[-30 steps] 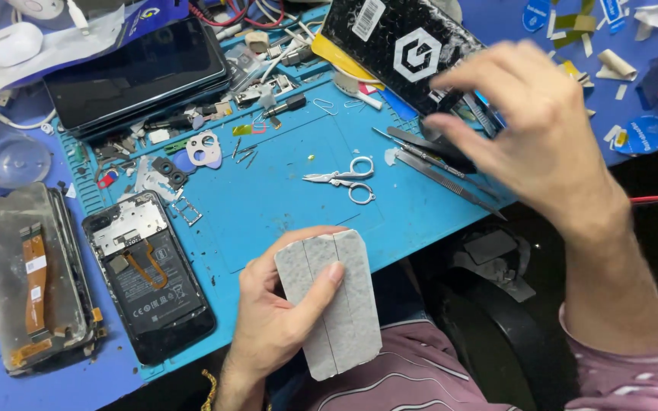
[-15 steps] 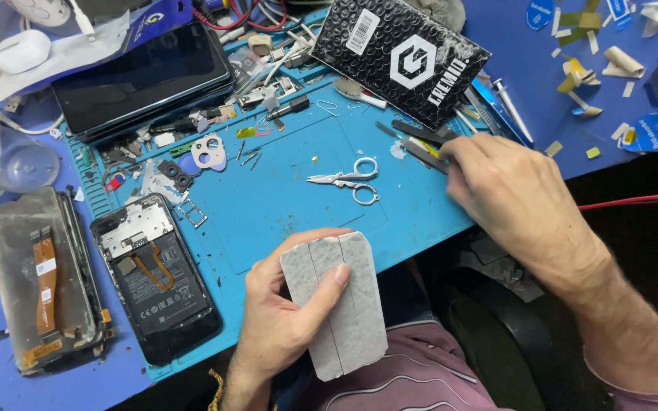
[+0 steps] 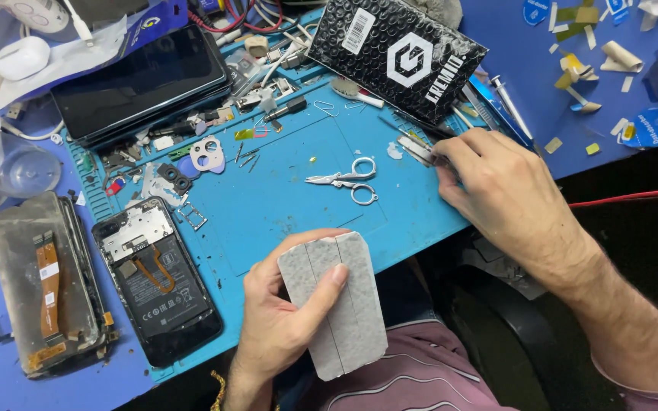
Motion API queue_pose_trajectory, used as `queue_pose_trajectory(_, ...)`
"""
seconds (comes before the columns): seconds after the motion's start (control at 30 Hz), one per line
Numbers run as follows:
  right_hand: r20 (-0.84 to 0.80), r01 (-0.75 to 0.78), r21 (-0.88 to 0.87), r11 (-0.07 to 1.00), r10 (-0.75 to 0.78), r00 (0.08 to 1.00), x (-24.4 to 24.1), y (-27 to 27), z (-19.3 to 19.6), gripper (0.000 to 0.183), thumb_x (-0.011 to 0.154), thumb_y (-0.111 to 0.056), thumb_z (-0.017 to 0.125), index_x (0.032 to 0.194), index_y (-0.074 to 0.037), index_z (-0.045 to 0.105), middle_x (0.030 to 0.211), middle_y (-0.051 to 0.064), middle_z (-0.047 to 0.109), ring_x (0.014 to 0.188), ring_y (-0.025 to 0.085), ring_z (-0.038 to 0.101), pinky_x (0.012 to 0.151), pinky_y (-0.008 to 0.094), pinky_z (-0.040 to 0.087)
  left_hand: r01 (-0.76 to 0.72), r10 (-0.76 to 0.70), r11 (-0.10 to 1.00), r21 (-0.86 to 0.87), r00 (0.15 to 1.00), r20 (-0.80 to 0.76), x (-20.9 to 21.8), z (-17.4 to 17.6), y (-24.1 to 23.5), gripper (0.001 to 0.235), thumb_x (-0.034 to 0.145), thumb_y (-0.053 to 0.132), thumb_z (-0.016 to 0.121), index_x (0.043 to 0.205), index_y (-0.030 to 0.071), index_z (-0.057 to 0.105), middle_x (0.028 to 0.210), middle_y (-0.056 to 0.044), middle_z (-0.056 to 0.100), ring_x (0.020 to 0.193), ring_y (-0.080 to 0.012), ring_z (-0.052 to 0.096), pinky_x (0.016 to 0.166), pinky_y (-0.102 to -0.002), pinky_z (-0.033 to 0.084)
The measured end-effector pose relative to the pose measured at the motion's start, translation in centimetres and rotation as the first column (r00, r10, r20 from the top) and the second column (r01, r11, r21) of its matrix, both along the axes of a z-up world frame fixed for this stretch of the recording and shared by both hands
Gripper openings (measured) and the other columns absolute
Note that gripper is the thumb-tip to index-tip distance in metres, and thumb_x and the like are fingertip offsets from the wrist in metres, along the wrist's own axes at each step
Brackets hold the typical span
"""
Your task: Removing adhesive tape from a phone component using tweezers and scissors during a repair process.
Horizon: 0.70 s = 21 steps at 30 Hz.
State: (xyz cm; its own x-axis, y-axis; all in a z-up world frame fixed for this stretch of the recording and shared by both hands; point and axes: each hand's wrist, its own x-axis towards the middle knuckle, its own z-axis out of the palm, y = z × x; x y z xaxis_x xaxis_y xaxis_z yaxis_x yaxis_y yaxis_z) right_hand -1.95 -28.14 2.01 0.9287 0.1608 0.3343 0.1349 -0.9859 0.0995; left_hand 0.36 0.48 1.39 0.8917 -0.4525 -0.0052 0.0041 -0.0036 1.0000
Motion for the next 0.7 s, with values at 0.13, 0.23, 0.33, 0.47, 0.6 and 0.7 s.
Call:
queue_pose_trajectory(0.13,0.023,-0.006,0.018,1.0,0.005,1.0,0.4,-0.8,-0.3,0.012,0.097,-0.004,0.073,0.108,-0.007,0.07,0.096,0.007,0.068,0.085,0.028,0.067,0.075,0.04,0.057,-0.003,0.003,1.0,0.002,1.0,0.003,-0.1,-0.2,0.0,0.025,0.091,0.02,0.072,0.114,0.009,0.076,0.109,-0.001,0.083,0.09,-0.0094,0.076,0.079,-0.024,0.06)
queue_pose_trajectory(0.23,0.016,0.033,0.039,0.999,-0.034,0.999,0.7,-1.2,-0.3,0.018,0.096,0.003,0.069,0.112,-0.005,0.069,0.102,0.01,0.07,0.087,0.031,0.07,0.07,0.044,0.058,-0.001,0.001,1.0,-0.014,1.0,0.009,0.0,-0.1,0.0,0.026,0.091,0.019,0.072,0.114,0.009,0.075,0.109,-0.002,0.083,0.089,-0.0097,0.076,0.077,-0.024,0.061)
queue_pose_trajectory(0.33,0.109,0.041,-0.09,0.995,-0.031,0.994,1.0,-1.2,-0.5,0.018,0.097,-0.001,0.074,0.107,-0.016,0.073,0.105,0.001,0.069,0.087,0.021,0.067,0.061,0.035,0.054,-0.004,0.004,1.0,-0.018,1.0,-0.007,-0.1,-0.1,0.0,0.024,0.091,0.019,0.072,0.114,0.01,0.075,0.11,-0.002,0.082,0.09,-0.0097,0.076,0.078,-0.024,0.06)
queue_pose_trajectory(0.47,0.153,-0.033,-0.093,0.995,0.047,0.987,1.3,0.0,-0.6,0.014,0.093,-0.004,0.074,0.102,-0.015,0.072,0.111,0.001,0.069,0.094,0.026,0.063,0.077,0.038,0.051,0.002,-0.002,1.0,-0.013,1.0,0.006,-0.1,-0.2,0.0,0.026,0.092,0.02,0.072,0.115,0.01,0.075,0.111,-0.002,0.082,0.09,-0.0091,0.075,0.078,-0.024,0.06)
queue_pose_trajectory(0.6,0.132,-0.087,0.03,0.996,0.082,0.988,1.5,0.9,-0.4,0.015,0.095,-0.01,0.077,0.11,-0.01,0.076,0.109,0.005,0.068,0.096,0.028,0.062,0.079,0.039,0.054,-0.001,0.001,1.0,-0.021,1.0,0.007,0.0,-0.1,0.0,0.026,0.092,0.02,0.072,0.115,0.01,0.075,0.112,-0.003,0.082,0.093,-0.0104,0.076,0.08,-0.024,0.06)
queue_pose_trajectory(0.7,0.122,-0.122,0.045,0.991,0.116,0.986,2.2,1.4,0.0,0.022,0.099,-0.019,0.08,0.117,-0.009,0.074,0.111,0.008,0.068,0.097,0.03,0.061,0.08,0.04,0.053,0.01,-0.01,1.0,-0.028,1.0,0.007,-0.1,-0.1,0.0,0.026,0.092,0.02,0.072,0.116,0.01,0.075,0.112,-0.002,0.082,0.092,-0.0103,0.076,0.079,-0.025,0.061)
